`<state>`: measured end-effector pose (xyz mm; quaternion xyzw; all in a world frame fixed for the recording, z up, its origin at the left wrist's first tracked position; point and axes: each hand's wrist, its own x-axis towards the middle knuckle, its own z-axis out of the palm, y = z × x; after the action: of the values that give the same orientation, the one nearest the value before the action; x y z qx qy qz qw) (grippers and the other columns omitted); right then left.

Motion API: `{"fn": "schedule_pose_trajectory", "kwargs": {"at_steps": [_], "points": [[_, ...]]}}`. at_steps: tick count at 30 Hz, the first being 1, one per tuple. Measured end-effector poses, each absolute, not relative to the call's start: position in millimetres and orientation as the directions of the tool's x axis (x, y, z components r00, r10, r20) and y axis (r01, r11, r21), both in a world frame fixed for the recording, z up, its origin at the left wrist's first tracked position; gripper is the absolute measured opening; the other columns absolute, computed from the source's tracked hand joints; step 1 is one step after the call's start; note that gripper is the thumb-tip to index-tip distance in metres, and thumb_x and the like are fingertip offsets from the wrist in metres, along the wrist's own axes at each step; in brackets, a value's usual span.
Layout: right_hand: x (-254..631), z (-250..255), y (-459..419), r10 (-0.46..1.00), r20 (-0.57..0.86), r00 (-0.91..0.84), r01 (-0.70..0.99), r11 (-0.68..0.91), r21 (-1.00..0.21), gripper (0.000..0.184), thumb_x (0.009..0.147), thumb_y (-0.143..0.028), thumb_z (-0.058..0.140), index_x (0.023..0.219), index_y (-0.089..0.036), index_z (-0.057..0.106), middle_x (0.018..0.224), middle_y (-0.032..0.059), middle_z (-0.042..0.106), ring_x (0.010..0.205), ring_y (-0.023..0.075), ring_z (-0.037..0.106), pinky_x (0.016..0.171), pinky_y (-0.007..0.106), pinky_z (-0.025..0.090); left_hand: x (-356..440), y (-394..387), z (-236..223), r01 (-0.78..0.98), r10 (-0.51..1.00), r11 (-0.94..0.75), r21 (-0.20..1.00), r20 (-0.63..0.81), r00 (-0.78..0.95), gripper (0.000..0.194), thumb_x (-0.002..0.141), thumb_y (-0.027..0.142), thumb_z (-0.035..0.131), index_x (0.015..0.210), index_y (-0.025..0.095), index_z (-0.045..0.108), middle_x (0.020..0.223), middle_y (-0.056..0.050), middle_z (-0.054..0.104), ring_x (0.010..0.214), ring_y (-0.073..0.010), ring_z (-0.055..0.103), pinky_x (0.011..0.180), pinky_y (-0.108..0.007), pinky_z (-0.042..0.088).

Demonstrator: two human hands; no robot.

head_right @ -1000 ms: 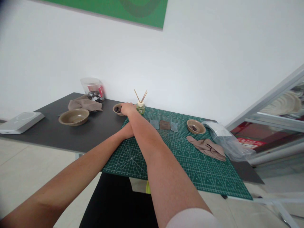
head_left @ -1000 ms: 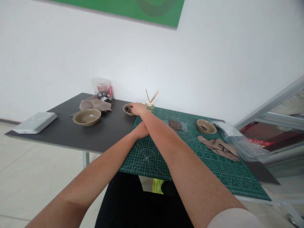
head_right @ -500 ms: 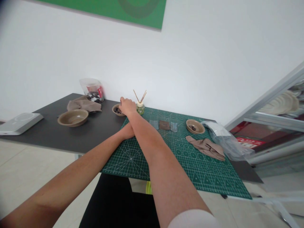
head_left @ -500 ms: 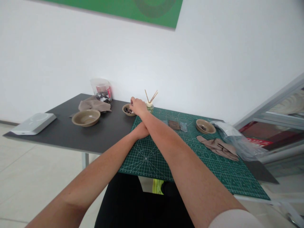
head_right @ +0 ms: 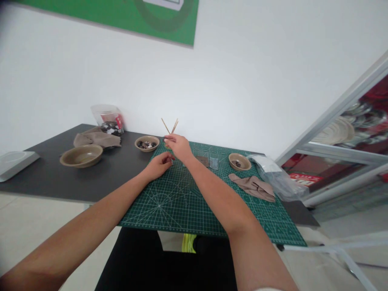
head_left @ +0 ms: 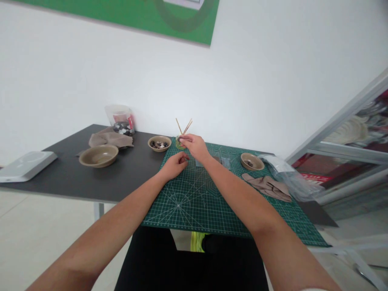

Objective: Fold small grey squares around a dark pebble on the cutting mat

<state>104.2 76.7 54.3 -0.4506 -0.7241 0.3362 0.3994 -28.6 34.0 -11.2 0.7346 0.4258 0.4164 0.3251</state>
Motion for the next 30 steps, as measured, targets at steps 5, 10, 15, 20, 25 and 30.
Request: {"fn": "schedule_pose_trajectory", "kwargs": {"at_steps": [5, 10, 15, 20, 25, 30], "points": [[153, 36, 51, 0.958, 0.232, -0.165, 0.333, 0.276, -0.901, 0.023, 0.084, -0.027, 0.062, 0.104, -0.018, 0.07, 0.092, 0.0057, 0.076, 0.081, 0.0156, 0.072, 0.08, 0.031, 0.057, -29, 37, -9, 0.194, 0.919, -0.386, 0.902, 0.358, 0.166, 0.048, 0.078, 0.033, 0.066, 0.122, 0.019, 0.051, 0.079, 0.003, 0.062, 0.065, -0.0119, 0.058, 0.063, -0.026, 0.049], [173, 19, 28, 0.955, 0.169, -0.246, 0.338, 0.248, -0.908, 0.013, 0.08, -0.024, 0.068, 0.09, -0.019, 0.072, 0.074, 0.0015, 0.072, 0.068, 0.0145, 0.068, 0.071, 0.028, 0.056, -28, 31, -5, 0.185, 0.901, -0.377, 0.908, 0.312, 0.303, 0.05, 0.074, 0.036, 0.073, 0.119, 0.017, 0.062, 0.084, -0.003, 0.069, 0.07, -0.0145, 0.064, 0.068, -0.03, 0.054], [171, 11, 12, 0.952, 0.121, -0.281, 0.361, 0.222, -0.906, 0.007, 0.08, -0.023, 0.067, 0.084, -0.02, 0.071, 0.069, -0.0004, 0.07, 0.067, 0.0144, 0.067, 0.07, 0.027, 0.054, -24, 23, -1, 0.174, 0.879, -0.357, 0.918, 0.267, 0.395, 0.038, 0.067, 0.035, 0.079, 0.099, 0.017, 0.07, 0.081, -0.003, 0.074, 0.076, -0.0178, 0.069, 0.077, -0.034, 0.056], [166, 4, 8, 0.955, 0.118, -0.272, 0.352, 0.213, -0.911, 0.01, 0.083, -0.027, 0.066, 0.087, -0.019, 0.07, 0.073, 0.0004, 0.071, 0.069, 0.0147, 0.068, 0.071, 0.027, 0.054, -23, 22, -2, 0.166, 0.892, -0.297, 0.94, 0.211, 0.399, 0.031, 0.063, 0.036, 0.082, 0.083, 0.017, 0.066, 0.078, -0.003, 0.074, 0.071, -0.0171, 0.068, 0.073, -0.033, 0.056], [186, 11, 16, 0.966, 0.217, -0.144, 0.36, 0.255, -0.897, 0.011, 0.084, -0.029, 0.062, 0.087, -0.021, 0.068, 0.083, 0.0019, 0.074, 0.073, 0.0145, 0.069, 0.073, 0.028, 0.055, -27, 26, -2, 0.3, 0.902, -0.381, 0.875, 0.28, 0.328, 0.027, 0.071, 0.038, 0.075, 0.087, 0.017, 0.067, 0.071, 0.0, 0.067, 0.065, -0.0145, 0.061, 0.066, -0.03, 0.052], [238, 35, 32, 0.94, 0.331, 0.08, 0.53, 0.241, -0.813, 0.017, 0.085, -0.03, 0.06, 0.094, -0.02, 0.069, 0.087, 0.0031, 0.075, 0.085, 0.0175, 0.07, 0.083, 0.032, 0.052, -32, 33, -4, 0.367, 0.903, -0.43, 0.825, 0.388, 0.186, 0.026, 0.075, 0.036, 0.068, 0.092, 0.017, 0.07, 0.079, -0.002, 0.066, 0.072, -0.0155, 0.06, 0.072, -0.031, 0.05]]}}
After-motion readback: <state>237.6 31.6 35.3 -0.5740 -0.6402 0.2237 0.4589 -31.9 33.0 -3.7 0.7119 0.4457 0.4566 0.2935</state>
